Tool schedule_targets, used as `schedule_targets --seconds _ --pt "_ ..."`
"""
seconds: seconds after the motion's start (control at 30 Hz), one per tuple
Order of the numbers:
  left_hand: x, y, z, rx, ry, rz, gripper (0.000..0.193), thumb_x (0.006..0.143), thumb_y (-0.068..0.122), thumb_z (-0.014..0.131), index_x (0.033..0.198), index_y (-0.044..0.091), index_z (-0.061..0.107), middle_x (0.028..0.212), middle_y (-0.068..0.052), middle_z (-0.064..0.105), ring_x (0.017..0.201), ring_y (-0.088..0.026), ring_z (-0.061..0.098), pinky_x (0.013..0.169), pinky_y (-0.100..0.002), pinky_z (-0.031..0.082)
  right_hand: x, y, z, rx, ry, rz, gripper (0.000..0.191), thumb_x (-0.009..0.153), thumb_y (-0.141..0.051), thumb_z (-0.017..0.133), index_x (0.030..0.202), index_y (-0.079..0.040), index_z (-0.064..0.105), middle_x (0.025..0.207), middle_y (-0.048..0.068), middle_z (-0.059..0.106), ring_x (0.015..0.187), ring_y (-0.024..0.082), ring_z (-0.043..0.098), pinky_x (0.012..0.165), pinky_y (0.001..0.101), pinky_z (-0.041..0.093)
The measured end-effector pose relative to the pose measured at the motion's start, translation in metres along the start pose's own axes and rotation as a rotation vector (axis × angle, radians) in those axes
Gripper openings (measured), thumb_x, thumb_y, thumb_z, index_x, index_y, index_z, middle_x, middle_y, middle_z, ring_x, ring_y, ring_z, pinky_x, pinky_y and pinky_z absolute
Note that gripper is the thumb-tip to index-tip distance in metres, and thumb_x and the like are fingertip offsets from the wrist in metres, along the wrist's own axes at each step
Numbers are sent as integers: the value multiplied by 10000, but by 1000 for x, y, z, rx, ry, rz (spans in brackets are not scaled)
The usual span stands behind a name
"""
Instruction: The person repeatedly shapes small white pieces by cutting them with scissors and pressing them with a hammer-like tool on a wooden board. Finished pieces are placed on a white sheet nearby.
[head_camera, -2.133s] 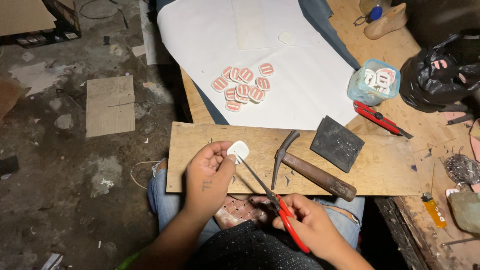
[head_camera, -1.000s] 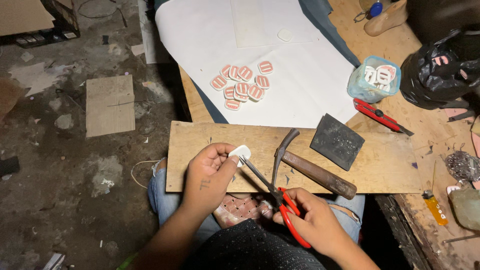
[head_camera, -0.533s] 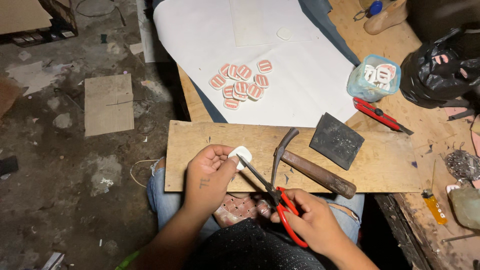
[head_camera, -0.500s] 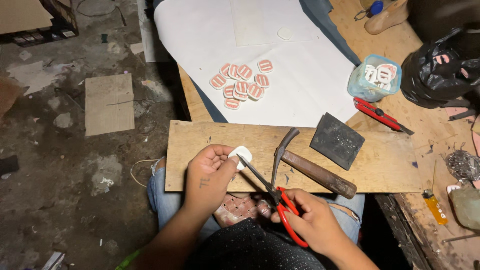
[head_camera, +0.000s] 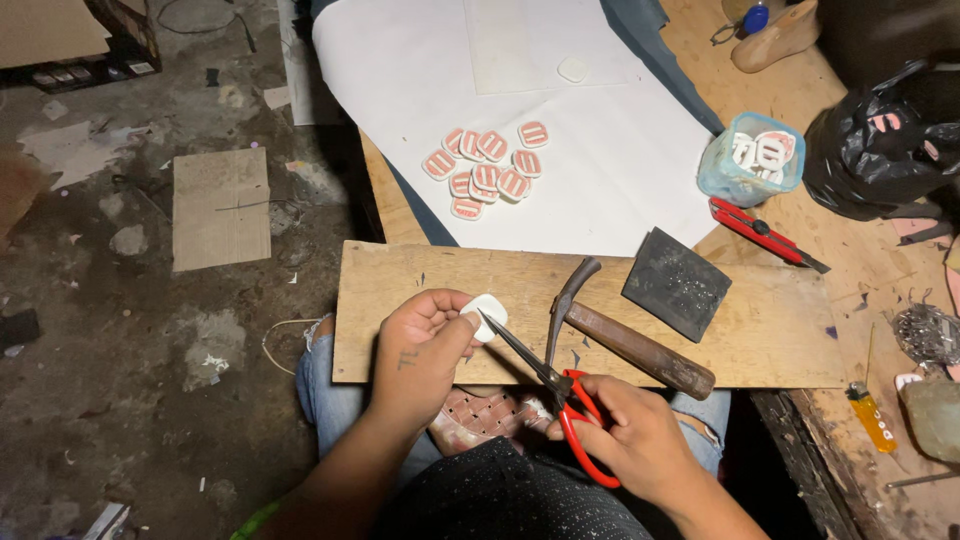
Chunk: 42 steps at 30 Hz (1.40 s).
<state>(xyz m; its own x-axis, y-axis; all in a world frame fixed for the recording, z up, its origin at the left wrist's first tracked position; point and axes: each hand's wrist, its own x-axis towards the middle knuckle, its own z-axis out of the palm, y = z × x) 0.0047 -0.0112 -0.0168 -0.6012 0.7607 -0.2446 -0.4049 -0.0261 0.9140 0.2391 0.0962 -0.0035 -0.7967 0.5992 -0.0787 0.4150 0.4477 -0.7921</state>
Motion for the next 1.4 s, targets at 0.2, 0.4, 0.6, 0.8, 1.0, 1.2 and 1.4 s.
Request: schedule_targets --seconds 0.2,0.4,0.6,0.8,1.0,1.2,1.4 --pt "-5 -4 4 -30 -60 109 150 924 -63 576 1075 -57 582 907 -108 712 794 -112 674 727 -245 548 1 -5 -4 -82 -28 80 466 736 -230 798 1168 -93 685 819 75 747 618 196 745 545 309 572" --pt "-5 -10 10 -59 4 185 128 932 -75 609 1052 -59 567 925 -117 715 807 -132 695 724 -263 572 -3 -13 -1 -288 20 1 493 707 -340 899 1039 -71 653 809 107 682 704 267 672 619 353 527" --pt "-5 -8 8 25 14 219 112 928 -53 631 1039 -59 622 942 -148 738 844 -142 717 750 -253 575 -8 0 6 377 -112 138 438 791 -145 763 1191 -43 618 917 17 736 822 147 774 723 302 596" --pt "-7 1 11 -53 28 5 96 929 -14 639 1009 -56 607 969 -166 745 862 -164 742 792 -274 620 -9 28 19 509 -234 340 334 829 -83 783 1147 -28 698 826 -28 649 671 41 557 608 219 466" --pt "-13 1 19 -118 69 24 141 931 -19 634 1058 -53 585 991 -167 731 858 -174 732 801 -278 611 -13 42 25 741 -257 437 293 863 -110 722 1150 -52 698 672 -41 606 526 38 502 481 207 383" --pt "-13 -1 18 -118 64 29 146 931 -30 627 1068 -52 583 989 -161 722 860 -171 728 802 -281 608 -14 40 24 663 -224 421 305 846 -66 741 1148 -42 710 723 -43 637 561 27 504 505 198 388" --pt "-15 2 18 -150 7 33 180 932 -14 614 1104 -48 573 1012 -133 704 880 -164 712 818 -292 609 -16 41 26 586 -184 342 276 845 -61 775 1114 -19 728 750 -46 631 619 18 520 545 193 407"
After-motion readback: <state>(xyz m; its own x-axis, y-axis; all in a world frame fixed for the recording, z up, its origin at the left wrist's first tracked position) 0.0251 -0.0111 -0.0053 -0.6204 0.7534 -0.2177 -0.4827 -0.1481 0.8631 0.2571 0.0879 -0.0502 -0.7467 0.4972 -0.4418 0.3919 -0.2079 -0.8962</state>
